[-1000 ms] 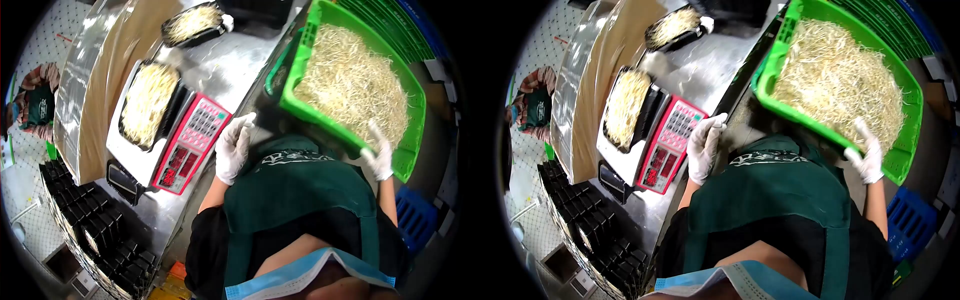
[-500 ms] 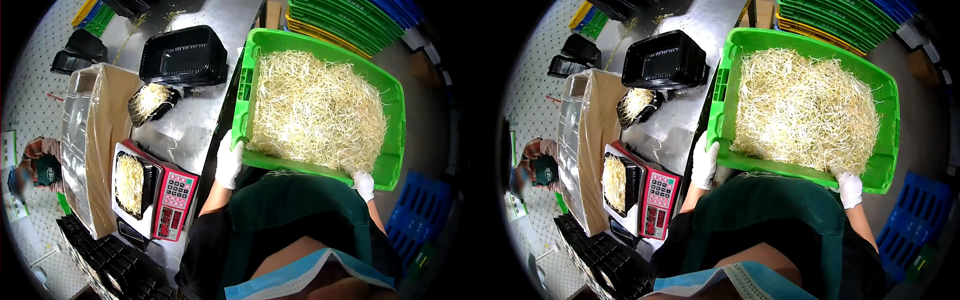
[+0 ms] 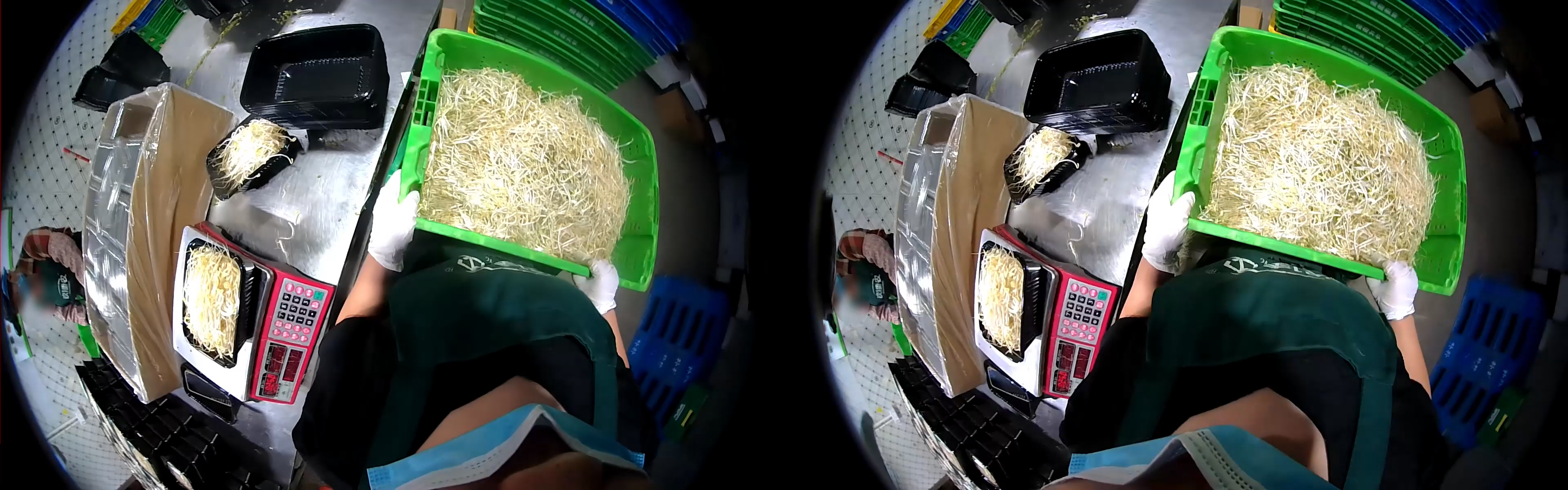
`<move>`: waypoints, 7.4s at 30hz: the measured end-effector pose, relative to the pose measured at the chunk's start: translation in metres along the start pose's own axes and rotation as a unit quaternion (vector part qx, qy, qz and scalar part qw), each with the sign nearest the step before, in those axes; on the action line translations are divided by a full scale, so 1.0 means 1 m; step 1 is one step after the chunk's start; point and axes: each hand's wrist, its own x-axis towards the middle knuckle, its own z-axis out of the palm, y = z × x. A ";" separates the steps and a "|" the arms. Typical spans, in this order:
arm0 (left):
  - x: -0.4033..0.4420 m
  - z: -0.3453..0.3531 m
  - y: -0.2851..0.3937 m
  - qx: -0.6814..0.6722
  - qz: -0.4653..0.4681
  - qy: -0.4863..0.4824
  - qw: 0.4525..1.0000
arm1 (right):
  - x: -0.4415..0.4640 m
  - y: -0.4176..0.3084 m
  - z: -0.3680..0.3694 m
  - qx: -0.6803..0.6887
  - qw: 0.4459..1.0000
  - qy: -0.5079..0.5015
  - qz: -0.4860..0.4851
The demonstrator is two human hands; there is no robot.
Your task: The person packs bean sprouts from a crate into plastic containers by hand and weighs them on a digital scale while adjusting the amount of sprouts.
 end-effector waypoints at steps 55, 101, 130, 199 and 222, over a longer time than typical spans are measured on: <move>0.088 0.024 -0.026 -0.038 -0.095 0.029 0.994 | 0.048 0.040 0.044 -0.105 0.993 -0.022 -0.050; -0.270 -0.094 0.033 -0.161 -0.243 0.241 0.926 | 0.159 -0.163 0.000 0.160 0.951 0.104 -0.242; 0.006 -0.133 -0.026 0.413 0.047 0.279 0.865 | 0.398 -0.408 0.083 0.092 0.828 -0.124 -0.539; -0.319 -0.277 0.079 -0.005 0.076 0.519 0.851 | 0.309 -0.574 0.188 0.491 0.673 -0.402 -0.380; -0.351 -0.308 0.047 0.493 -0.243 0.647 0.529 | 0.247 -0.524 0.208 0.641 0.579 -0.499 0.071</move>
